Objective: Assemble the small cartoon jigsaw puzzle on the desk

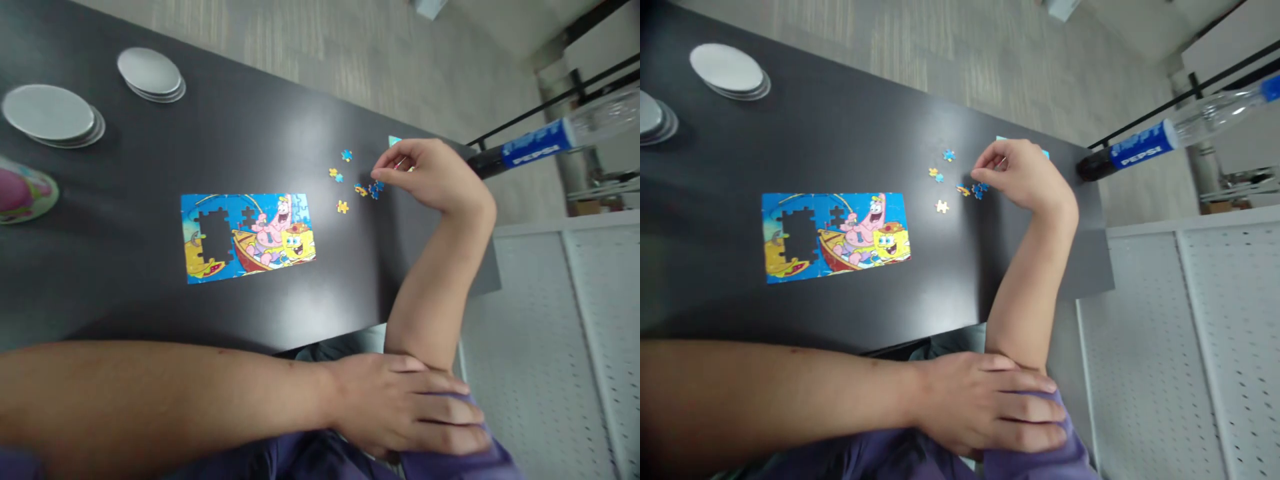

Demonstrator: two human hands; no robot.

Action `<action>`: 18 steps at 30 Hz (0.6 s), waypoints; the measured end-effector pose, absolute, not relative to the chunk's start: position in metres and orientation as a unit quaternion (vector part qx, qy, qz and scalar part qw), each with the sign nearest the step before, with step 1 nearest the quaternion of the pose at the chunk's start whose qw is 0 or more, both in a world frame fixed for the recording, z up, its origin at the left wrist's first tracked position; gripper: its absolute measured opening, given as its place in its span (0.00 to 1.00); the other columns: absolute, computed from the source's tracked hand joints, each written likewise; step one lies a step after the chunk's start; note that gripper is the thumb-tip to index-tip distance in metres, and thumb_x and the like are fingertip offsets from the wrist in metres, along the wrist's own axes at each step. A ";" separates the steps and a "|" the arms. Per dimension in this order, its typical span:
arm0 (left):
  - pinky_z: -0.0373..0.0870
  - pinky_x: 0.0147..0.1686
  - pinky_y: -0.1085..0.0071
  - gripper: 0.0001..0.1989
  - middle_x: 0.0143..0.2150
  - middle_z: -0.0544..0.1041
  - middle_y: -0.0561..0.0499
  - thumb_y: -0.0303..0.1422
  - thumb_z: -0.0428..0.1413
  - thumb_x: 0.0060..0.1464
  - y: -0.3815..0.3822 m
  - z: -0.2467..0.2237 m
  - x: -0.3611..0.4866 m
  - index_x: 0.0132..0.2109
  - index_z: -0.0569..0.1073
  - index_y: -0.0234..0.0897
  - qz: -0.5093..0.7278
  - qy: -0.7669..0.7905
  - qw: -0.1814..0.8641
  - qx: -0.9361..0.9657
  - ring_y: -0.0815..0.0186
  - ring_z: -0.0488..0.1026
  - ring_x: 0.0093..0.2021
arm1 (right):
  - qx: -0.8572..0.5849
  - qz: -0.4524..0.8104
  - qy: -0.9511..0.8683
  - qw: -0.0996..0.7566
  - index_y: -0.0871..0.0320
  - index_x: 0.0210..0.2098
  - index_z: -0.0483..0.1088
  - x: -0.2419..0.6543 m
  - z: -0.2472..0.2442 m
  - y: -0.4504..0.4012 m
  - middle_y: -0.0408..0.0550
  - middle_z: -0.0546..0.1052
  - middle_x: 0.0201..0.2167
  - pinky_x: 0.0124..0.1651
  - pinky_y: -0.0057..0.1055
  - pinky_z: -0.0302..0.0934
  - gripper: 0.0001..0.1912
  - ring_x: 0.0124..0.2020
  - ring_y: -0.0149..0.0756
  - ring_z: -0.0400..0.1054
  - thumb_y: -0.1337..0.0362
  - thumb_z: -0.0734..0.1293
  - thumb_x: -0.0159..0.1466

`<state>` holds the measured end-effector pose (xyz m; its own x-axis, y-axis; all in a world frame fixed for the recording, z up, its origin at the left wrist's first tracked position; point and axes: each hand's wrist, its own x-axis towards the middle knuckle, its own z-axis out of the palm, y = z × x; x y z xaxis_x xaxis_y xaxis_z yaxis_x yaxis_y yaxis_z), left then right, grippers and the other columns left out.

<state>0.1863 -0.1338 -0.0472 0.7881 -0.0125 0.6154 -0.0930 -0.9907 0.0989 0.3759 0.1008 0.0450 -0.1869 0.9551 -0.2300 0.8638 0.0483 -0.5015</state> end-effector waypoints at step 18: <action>0.72 0.81 0.71 0.38 0.93 0.74 0.59 0.41 0.43 0.85 -0.131 -0.054 0.188 0.92 0.75 0.48 0.304 -0.065 0.130 0.942 0.62 0.68 0.92 | -0.632 0.361 -0.685 0.047 0.46 0.45 0.88 0.404 0.032 0.102 0.42 0.83 0.37 0.48 0.43 0.70 0.13 0.41 0.44 0.77 0.65 0.87 0.62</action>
